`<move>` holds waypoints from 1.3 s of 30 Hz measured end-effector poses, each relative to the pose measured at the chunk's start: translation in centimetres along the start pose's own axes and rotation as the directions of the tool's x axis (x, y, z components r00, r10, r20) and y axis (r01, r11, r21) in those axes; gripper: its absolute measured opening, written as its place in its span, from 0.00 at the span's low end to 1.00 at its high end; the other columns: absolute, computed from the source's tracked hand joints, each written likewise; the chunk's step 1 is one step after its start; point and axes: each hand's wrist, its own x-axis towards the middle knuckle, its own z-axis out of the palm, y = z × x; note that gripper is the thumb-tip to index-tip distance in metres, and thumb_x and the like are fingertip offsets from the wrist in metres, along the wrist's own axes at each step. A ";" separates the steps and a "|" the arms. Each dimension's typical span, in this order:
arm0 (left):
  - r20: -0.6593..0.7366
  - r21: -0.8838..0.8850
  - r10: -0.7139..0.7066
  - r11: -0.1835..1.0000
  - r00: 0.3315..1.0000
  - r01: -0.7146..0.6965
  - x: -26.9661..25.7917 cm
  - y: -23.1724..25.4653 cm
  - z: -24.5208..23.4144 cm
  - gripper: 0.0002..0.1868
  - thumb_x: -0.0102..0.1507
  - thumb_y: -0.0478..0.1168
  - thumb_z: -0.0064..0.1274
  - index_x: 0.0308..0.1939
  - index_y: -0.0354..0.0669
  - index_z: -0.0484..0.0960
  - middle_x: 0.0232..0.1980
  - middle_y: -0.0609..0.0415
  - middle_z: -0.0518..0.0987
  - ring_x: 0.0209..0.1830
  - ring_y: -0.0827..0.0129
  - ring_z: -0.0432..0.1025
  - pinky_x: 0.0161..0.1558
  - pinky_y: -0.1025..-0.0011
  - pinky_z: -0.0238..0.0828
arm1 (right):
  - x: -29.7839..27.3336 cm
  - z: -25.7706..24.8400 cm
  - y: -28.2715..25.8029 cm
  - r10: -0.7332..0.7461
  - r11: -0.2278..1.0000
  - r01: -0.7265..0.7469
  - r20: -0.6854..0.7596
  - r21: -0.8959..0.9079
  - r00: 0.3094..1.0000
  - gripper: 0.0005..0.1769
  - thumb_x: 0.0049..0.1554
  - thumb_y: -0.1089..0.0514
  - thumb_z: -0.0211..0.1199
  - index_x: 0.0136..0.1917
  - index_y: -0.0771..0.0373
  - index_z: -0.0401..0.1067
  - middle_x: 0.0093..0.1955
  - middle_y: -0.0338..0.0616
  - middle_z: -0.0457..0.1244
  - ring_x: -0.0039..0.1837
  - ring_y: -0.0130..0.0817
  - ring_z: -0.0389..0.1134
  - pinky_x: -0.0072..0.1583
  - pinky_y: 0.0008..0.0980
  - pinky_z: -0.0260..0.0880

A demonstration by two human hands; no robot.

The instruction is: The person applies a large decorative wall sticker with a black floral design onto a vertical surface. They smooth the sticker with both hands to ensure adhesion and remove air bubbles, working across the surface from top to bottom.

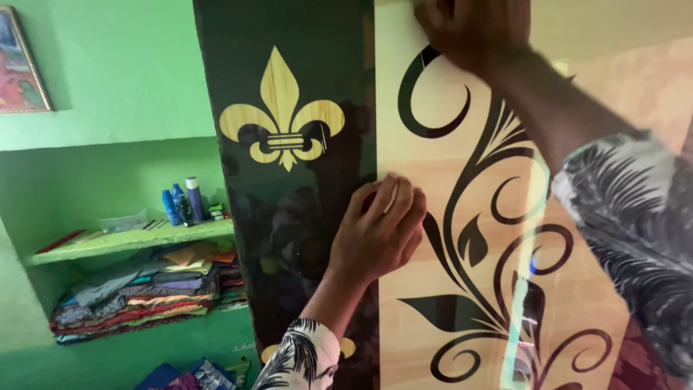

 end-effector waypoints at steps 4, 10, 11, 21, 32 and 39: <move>-0.003 -0.013 0.017 1.000 1.000 -0.017 -0.1 -0.1 -0.3 0.18 0.64 0.45 0.54 0.54 0.41 0.76 0.54 0.49 0.74 0.56 0.61 0.70 0.55 0.59 0.68 | -2.0 1.7 0.7 -0.277 0.960 0.272 -0.340 -0.063 0.899 0.11 0.67 0.60 0.60 0.42 0.63 0.67 0.36 0.49 0.62 0.43 0.51 0.64 0.49 0.48 0.63; 0.027 -0.088 0.020 0.996 0.999 -0.018 -0.9 0.0 0.2 0.08 0.64 0.42 0.57 0.39 0.44 0.75 0.40 0.53 0.71 0.41 0.62 0.68 0.44 0.62 0.64 | -4.3 2.9 0.6 -0.123 0.991 0.134 -0.403 -0.001 0.907 0.06 0.67 0.63 0.56 0.46 0.65 0.66 0.43 0.54 0.61 0.50 0.55 0.63 0.53 0.52 0.61; 0.024 -0.091 0.017 0.996 1.000 -0.015 -1.0 0.1 0.2 0.08 0.63 0.42 0.57 0.38 0.43 0.75 0.39 0.53 0.71 0.41 0.62 0.68 0.44 0.62 0.65 | -4.8 2.8 0.3 -0.090 0.995 0.104 -0.405 0.012 0.910 0.06 0.67 0.62 0.57 0.47 0.65 0.67 0.45 0.55 0.62 0.52 0.56 0.63 0.55 0.53 0.61; 0.062 -0.196 0.041 0.980 0.997 -0.028 -3.7 1.5 0.3 0.10 0.60 0.43 0.57 0.37 0.41 0.76 0.43 0.50 0.73 0.44 0.59 0.69 0.49 0.59 0.66 | -11.1 2.0 -2.7 0.082 0.995 -0.054 -0.399 0.081 0.913 0.14 0.66 0.58 0.57 0.63 0.63 0.64 0.64 0.54 0.54 0.68 0.52 0.54 0.70 0.52 0.56; 0.710 -0.439 0.269 0.891 0.651 0.111 -9.7 7.6 -1.7 0.17 0.62 0.51 0.54 0.34 0.41 0.85 0.45 0.47 0.80 0.53 0.52 0.73 0.52 0.54 0.72 | -11.6 2.3 -2.8 0.096 0.995 -0.086 -0.384 0.042 0.919 0.16 0.66 0.57 0.56 0.64 0.65 0.64 0.64 0.56 0.54 0.70 0.55 0.55 0.75 0.56 0.55; 0.924 -0.331 0.377 0.693 0.070 0.640 -0.8 -1.6 -1.5 0.25 0.60 0.61 0.55 0.55 0.56 0.80 0.54 0.50 0.83 0.47 0.58 0.78 0.49 0.58 0.76 | -11.5 2.7 -3.1 0.007 0.992 -0.065 -0.460 -0.110 0.888 0.25 0.64 0.57 0.55 0.68 0.75 0.57 0.67 0.70 0.49 0.67 0.72 0.48 0.66 0.63 0.50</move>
